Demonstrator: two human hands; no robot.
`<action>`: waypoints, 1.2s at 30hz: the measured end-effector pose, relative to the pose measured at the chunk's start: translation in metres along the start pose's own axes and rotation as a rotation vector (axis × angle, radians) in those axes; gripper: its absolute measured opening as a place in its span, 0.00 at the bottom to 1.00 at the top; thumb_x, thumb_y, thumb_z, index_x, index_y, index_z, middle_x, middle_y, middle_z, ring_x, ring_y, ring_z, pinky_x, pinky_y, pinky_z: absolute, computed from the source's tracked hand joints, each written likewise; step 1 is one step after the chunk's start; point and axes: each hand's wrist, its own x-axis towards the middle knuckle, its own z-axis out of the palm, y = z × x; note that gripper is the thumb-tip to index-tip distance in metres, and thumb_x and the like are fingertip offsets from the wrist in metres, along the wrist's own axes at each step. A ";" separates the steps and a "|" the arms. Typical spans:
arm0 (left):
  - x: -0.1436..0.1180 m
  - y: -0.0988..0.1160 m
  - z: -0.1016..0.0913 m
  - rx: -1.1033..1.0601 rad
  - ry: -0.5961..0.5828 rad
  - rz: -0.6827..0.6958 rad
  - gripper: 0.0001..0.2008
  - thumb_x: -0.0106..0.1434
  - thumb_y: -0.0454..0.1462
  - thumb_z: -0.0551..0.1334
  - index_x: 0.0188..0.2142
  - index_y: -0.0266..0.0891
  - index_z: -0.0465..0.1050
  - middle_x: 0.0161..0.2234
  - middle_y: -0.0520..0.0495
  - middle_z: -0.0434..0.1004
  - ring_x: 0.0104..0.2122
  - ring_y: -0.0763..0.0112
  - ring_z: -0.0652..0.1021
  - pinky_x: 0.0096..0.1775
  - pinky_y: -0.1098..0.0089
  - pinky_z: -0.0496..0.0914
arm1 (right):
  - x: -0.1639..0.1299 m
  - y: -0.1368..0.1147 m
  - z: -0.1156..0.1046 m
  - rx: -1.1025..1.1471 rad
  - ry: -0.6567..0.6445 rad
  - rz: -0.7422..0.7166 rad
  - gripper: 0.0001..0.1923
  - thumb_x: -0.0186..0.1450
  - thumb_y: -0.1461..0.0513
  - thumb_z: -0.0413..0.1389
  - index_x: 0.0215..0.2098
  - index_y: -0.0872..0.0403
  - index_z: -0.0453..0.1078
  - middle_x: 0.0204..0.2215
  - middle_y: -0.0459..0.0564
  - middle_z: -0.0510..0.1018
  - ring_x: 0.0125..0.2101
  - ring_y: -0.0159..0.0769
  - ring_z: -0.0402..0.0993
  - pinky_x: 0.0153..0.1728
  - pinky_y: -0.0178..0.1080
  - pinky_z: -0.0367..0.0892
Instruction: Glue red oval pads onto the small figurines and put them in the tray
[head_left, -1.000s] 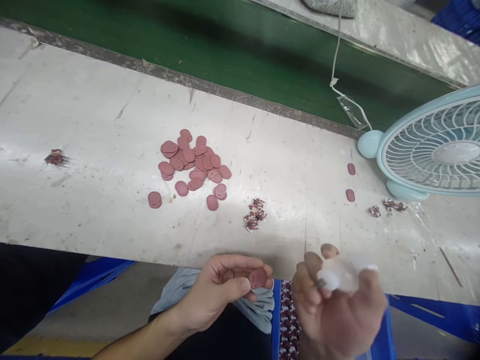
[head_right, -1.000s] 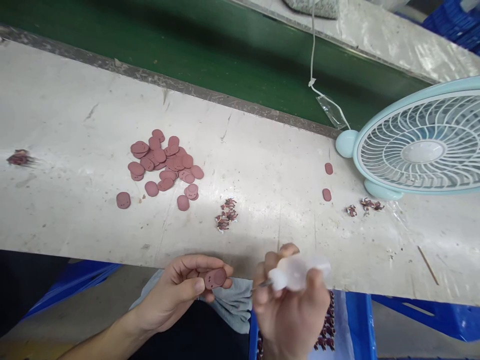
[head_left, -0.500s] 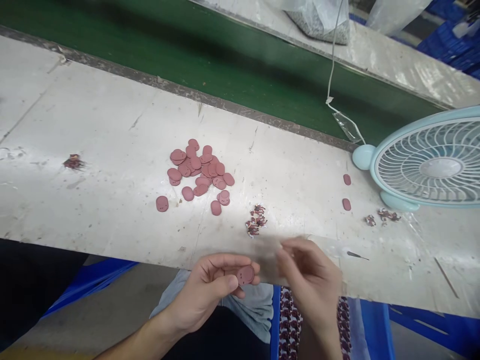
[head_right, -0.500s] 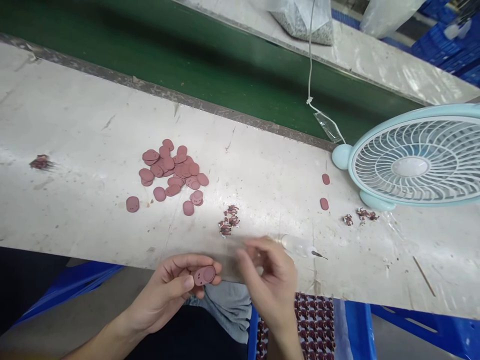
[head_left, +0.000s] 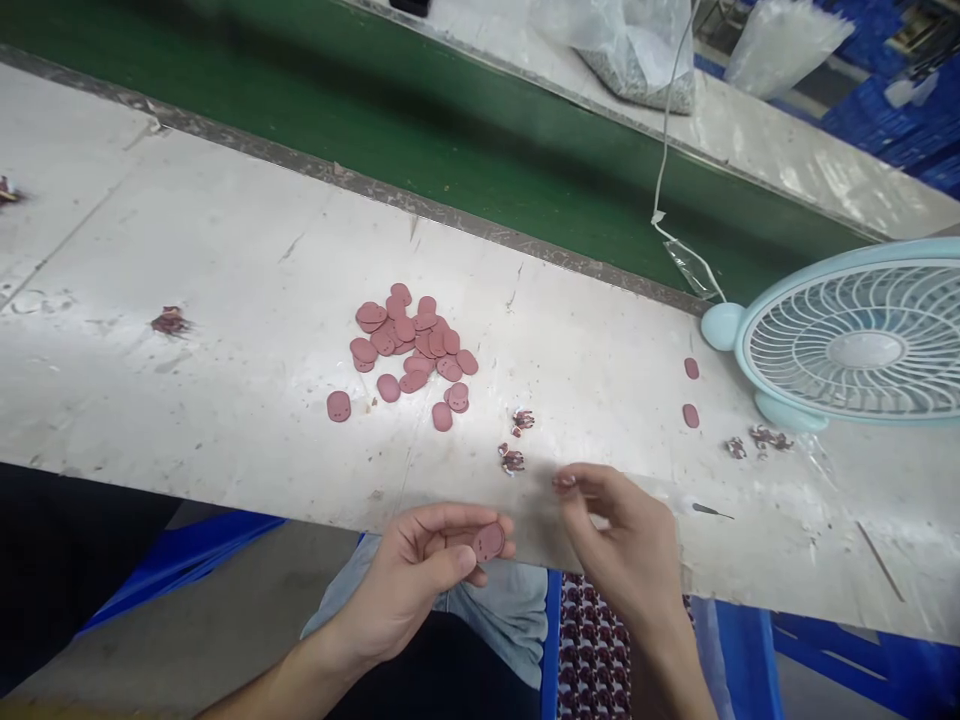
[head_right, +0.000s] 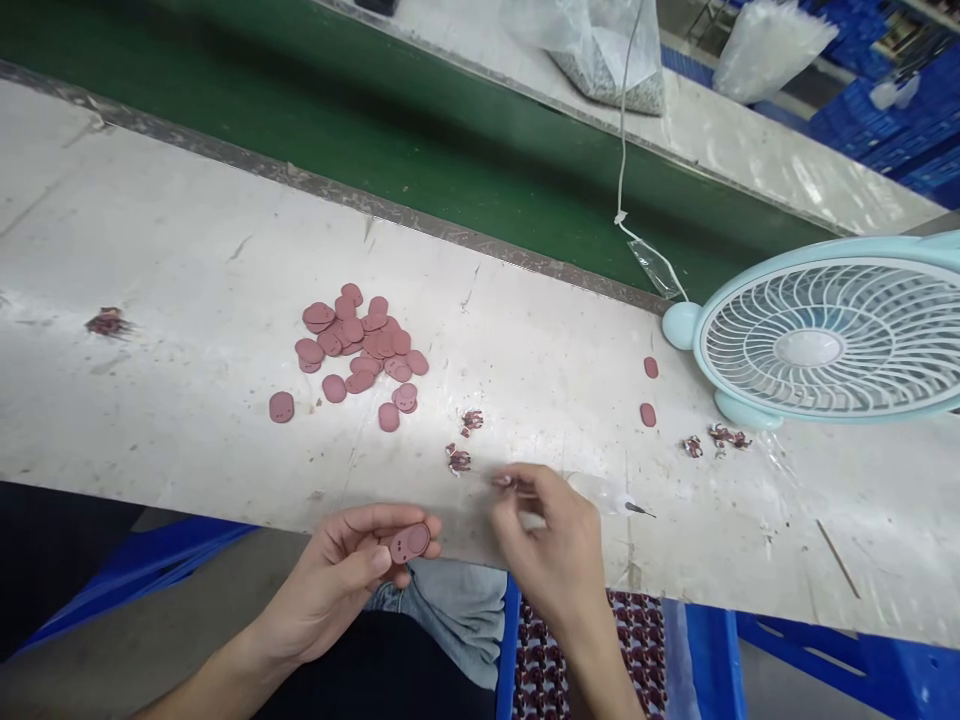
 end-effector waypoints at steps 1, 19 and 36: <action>0.000 -0.001 0.001 0.017 0.000 0.013 0.12 0.62 0.37 0.71 0.46 0.42 0.83 0.47 0.40 0.85 0.44 0.62 0.83 0.37 0.76 0.76 | -0.008 -0.005 0.000 0.198 -0.034 0.040 0.06 0.69 0.64 0.56 0.43 0.50 0.74 0.36 0.50 0.82 0.35 0.41 0.82 0.32 0.40 0.78; -0.003 -0.011 0.010 0.220 -0.018 0.172 0.15 0.63 0.33 0.70 0.49 0.48 0.81 0.50 0.46 0.83 0.46 0.66 0.83 0.49 0.72 0.79 | -0.041 -0.036 0.020 0.767 -0.071 0.196 0.05 0.68 0.65 0.62 0.39 0.48 0.79 0.35 0.48 0.83 0.35 0.35 0.81 0.37 0.33 0.77; -0.003 -0.013 0.016 0.119 -0.013 0.128 0.12 0.62 0.32 0.71 0.45 0.44 0.82 0.48 0.46 0.85 0.44 0.68 0.84 0.46 0.72 0.79 | -0.047 -0.030 0.018 0.825 -0.094 0.182 0.05 0.69 0.64 0.62 0.41 0.47 0.78 0.35 0.46 0.82 0.34 0.32 0.78 0.36 0.32 0.76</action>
